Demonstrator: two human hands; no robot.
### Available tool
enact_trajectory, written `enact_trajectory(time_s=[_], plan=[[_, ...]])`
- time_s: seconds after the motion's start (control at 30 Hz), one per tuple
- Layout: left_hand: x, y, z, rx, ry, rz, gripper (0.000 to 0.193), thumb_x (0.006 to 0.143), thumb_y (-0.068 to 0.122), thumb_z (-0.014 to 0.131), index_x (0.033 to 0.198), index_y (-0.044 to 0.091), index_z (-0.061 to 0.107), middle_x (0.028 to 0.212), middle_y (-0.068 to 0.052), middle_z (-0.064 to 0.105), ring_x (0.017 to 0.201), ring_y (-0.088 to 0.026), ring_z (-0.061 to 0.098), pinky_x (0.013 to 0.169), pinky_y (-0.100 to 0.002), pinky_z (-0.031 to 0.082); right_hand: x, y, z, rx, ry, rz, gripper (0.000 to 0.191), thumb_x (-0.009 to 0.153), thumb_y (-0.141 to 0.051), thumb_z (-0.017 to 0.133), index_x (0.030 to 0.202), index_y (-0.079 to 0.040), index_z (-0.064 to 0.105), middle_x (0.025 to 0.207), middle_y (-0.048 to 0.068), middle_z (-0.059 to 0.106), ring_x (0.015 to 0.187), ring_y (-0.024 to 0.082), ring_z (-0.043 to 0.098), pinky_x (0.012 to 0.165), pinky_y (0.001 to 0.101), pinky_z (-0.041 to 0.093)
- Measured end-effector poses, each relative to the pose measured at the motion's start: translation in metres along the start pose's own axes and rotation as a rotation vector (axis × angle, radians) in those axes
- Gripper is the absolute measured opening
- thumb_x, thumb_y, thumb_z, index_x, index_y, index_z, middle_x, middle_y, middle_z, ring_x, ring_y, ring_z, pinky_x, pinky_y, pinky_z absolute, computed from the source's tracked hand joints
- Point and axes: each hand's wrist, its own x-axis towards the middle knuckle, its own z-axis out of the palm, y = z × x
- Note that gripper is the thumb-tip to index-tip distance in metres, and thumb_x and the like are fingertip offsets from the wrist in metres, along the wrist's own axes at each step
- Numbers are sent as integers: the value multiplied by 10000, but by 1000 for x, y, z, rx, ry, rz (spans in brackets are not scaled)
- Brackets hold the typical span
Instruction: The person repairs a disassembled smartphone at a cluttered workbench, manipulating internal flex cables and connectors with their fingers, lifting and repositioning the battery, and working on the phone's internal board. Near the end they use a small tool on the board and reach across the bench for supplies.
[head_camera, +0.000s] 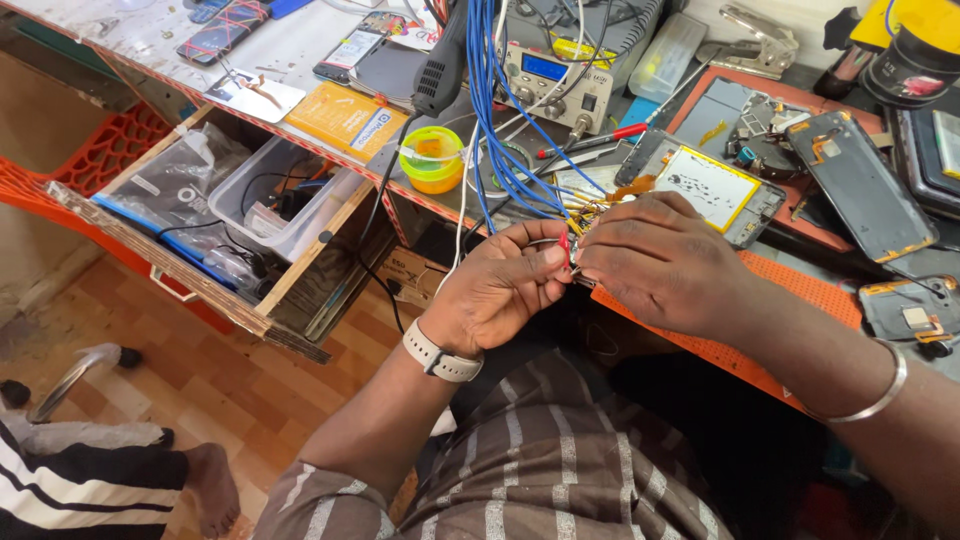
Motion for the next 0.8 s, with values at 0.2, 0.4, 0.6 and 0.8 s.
enact_trajectory(time_s=[0.2, 0.4, 0.6, 0.8], plan=[[8, -10, 2, -21, 28, 33, 301, 945, 52, 735, 1213, 23, 602, 986, -47, 700, 835, -130, 689, 720, -260, 540, 1, 0, 1, -75, 20, -16, 194, 857, -180, 793, 1012, -74, 744, 1065, 34, 715, 1074, 229, 669, 936, 412, 489], [10, -11, 4, 4, 90, 57, 290, 932, 60, 744, 1185, 25, 607, 974, -49, 704, 818, -125, 683, 708, -259, 540, 6, -2, -3, -180, 21, -111, 192, 794, -171, 795, 959, -89, 740, 1057, 31, 713, 1046, 216, 669, 928, 425, 491], [13, -16, 2, 102, 154, 144, 327, 889, 29, 755, 1170, 30, 588, 946, -60, 705, 788, -132, 681, 682, -257, 538, 8, -4, -6, -253, 8, -149, 180, 771, -156, 796, 922, -86, 726, 1030, 25, 706, 1031, 211, 663, 919, 418, 495], [16, -22, 1, 251, 168, 266, 327, 902, 2, 754, 1178, 9, 579, 930, -53, 676, 781, -119, 654, 674, -245, 520, 9, -5, -6, -244, -15, -133, 247, 725, -186, 798, 933, -77, 718, 971, 32, 686, 992, 226, 654, 905, 427, 490]])
